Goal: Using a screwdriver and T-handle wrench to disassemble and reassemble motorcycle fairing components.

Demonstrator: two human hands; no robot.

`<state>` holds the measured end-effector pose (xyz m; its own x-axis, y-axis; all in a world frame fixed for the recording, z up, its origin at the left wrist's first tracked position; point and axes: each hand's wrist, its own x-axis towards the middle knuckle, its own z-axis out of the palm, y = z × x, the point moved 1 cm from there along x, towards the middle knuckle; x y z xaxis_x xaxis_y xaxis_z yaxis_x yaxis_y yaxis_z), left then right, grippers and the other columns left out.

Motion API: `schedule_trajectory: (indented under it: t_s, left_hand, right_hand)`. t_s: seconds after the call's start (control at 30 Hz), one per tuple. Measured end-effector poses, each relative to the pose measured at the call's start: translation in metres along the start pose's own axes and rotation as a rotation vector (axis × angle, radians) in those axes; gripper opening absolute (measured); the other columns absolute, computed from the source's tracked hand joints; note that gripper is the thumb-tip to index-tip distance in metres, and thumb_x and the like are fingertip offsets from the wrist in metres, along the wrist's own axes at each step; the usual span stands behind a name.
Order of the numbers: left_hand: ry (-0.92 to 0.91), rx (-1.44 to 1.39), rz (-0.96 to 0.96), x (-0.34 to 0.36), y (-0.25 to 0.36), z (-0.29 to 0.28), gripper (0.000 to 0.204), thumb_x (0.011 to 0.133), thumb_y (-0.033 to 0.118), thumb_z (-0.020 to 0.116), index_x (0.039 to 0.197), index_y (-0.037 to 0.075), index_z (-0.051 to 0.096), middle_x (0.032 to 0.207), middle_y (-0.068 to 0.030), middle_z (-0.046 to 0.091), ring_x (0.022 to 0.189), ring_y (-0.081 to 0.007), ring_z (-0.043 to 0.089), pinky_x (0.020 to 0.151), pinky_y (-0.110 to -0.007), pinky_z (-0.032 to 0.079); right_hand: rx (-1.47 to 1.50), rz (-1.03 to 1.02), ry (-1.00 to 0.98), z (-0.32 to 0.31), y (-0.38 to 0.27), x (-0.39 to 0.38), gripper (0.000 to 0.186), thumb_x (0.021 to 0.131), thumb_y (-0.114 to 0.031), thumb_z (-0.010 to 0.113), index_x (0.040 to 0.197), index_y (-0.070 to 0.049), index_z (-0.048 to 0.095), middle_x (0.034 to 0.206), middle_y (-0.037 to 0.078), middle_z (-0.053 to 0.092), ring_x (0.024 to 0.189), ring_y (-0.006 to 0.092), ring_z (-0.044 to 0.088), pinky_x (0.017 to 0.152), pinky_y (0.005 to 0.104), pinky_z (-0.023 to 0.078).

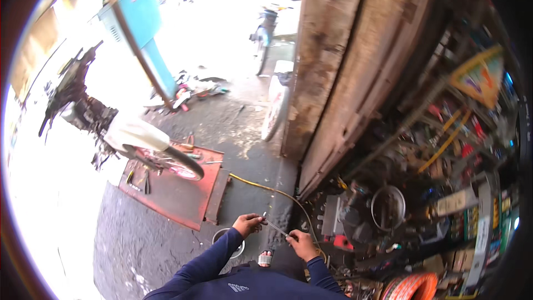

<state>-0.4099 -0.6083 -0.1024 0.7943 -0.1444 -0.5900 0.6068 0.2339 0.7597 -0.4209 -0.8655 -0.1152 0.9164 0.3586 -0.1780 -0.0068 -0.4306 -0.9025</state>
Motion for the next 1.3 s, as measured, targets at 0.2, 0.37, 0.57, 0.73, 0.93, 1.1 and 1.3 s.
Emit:
schedule_trajectory:
  t_s: [0.2,0.37,0.57,0.73,0.93,1.1,1.3]
  left_hand:
    - [0.349,-0.064,0.024,0.073,0.050,-0.091,0.026,0.086,0.019,0.063,0.106,0.002,0.062,0.092,-0.0079,0.066,0.074,-0.0150,0.062,0.063,-0.028,0.051]
    - [0.491,-0.121,0.047,0.131,0.119,-0.128,0.028,0.089,0.021,0.059,0.111,0.005,0.060,0.097,-0.0071,0.065,0.080,-0.0188,0.064,0.065,-0.032,0.052]
    - [0.292,-0.803,0.394,0.197,0.231,-0.184,0.032,0.092,0.014,0.054,0.122,0.004,0.053,0.110,-0.0125,0.062,0.087,-0.0233,0.064,0.076,-0.035,0.053]
    - [0.448,-1.016,0.611,0.264,0.284,-0.266,0.028,0.086,0.002,0.059,0.114,-0.002,0.055,0.103,-0.0141,0.063,0.087,-0.0250,0.064,0.077,-0.037,0.055]
    - [0.794,-1.136,0.621,0.326,0.330,-0.392,0.022,0.084,0.003,0.063,0.105,-0.002,0.059,0.097,-0.0118,0.065,0.085,-0.0225,0.064,0.075,-0.035,0.055]
    - [1.078,-1.171,0.826,0.316,0.373,-0.481,0.015,0.085,0.002,0.062,0.100,0.000,0.062,0.095,-0.0097,0.066,0.082,-0.0174,0.062,0.073,-0.030,0.050]
    - [1.397,-1.262,1.081,0.287,0.406,-0.566,0.015,0.087,0.002,0.058,0.101,0.005,0.063,0.097,-0.0056,0.066,0.080,-0.0129,0.061,0.070,-0.028,0.049]
  right_hand:
    - [0.255,0.091,-0.182,0.013,-0.031,0.168,0.011,0.083,-0.008,0.064,0.083,0.002,0.061,0.066,0.005,0.063,0.059,0.0105,0.062,0.057,0.0248,0.049]
    - [0.430,0.082,-0.357,-0.003,-0.080,0.329,0.009,0.085,-0.008,0.062,0.085,0.000,0.058,0.072,0.004,0.063,0.062,0.0098,0.060,0.058,0.0243,0.049]
    - [0.417,0.013,-0.622,0.003,-0.163,0.520,0.009,0.087,-0.006,0.061,0.088,0.001,0.058,0.075,0.006,0.064,0.066,0.0105,0.061,0.060,0.0247,0.049]
    - [0.277,-0.016,-0.767,0.067,-0.201,0.664,0.009,0.085,-0.005,0.062,0.089,0.001,0.058,0.075,0.007,0.064,0.067,0.0119,0.062,0.064,0.0253,0.050]
    - [-0.041,-0.036,-0.981,0.180,-0.257,0.807,0.009,0.083,-0.004,0.064,0.086,0.001,0.058,0.078,0.007,0.065,0.070,0.0136,0.063,0.065,0.0264,0.050]
    - [-0.047,-0.053,-1.331,0.289,-0.337,0.881,0.013,0.087,-0.010,0.061,0.093,0.001,0.060,0.078,0.004,0.063,0.071,0.0107,0.058,0.067,0.0257,0.047]
    - [-0.142,-0.149,-1.857,0.438,-0.420,0.922,0.026,0.094,-0.023,0.052,0.098,0.001,0.059,0.077,0.000,0.054,0.071,0.0075,0.049,0.066,0.0254,0.043]
